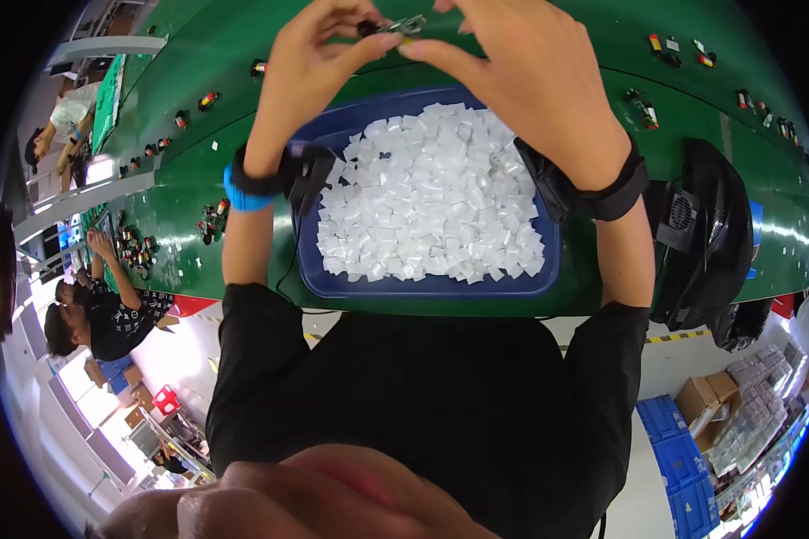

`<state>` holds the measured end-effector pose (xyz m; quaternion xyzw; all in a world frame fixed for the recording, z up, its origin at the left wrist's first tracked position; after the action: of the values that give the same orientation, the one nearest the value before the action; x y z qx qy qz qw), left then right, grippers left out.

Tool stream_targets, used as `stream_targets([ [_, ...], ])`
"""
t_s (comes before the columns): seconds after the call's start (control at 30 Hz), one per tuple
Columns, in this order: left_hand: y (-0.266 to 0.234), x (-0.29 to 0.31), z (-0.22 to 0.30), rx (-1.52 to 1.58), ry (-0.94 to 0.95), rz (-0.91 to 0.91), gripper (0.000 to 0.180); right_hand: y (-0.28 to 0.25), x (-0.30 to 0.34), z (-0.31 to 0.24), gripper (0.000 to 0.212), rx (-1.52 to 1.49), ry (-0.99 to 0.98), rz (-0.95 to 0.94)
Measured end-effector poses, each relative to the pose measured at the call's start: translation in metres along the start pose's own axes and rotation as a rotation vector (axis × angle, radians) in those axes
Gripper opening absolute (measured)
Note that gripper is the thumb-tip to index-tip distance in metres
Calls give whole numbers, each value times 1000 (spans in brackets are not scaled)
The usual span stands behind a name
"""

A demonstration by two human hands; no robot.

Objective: The person picks up a battery and a circuit board, fits them together, and secures them with a rubber band before placing the unit on the table and repeating the process.

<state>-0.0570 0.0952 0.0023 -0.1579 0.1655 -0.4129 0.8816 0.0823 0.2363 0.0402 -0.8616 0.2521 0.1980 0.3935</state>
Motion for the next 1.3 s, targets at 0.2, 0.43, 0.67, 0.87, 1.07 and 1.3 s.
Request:
stream_targets([
  [0.2, 0, 49, 29, 82, 183, 173, 12, 12, 6, -25, 14, 108, -239, -172],
  [0.43, -22, 68, 3, 334, 197, 355, 33, 19, 28, -19, 25, 139, -475, -73],
  [0.67, -25, 67, 1, 582, -254, -207, 28, 19, 27, -20, 24, -20, -312, -152],
  [0.87, -14, 72, 6, 480, -80, -92, 27, 26, 33, -10, 24, -201, 101, -231],
  [1.07, -21, 74, 6, 332, -98, -87, 30, 15, 28, -2, 20, -190, -20, -394],
  [1.3, -20, 73, 8, 297, -102, -169, 28, 24, 20, -7, 23, -139, -8, -302],
])
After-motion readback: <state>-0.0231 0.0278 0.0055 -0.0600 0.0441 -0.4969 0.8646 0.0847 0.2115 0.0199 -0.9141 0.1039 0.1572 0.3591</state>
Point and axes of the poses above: each hand's wrist, its own x-axis away from the middle knuckle, its own y-axis out of the palm, z = x × y, the point moved 2 cm from there along -x, towards the middle knuckle, and after that the axes turned 2 degrees about x, right-handed, at the moved point
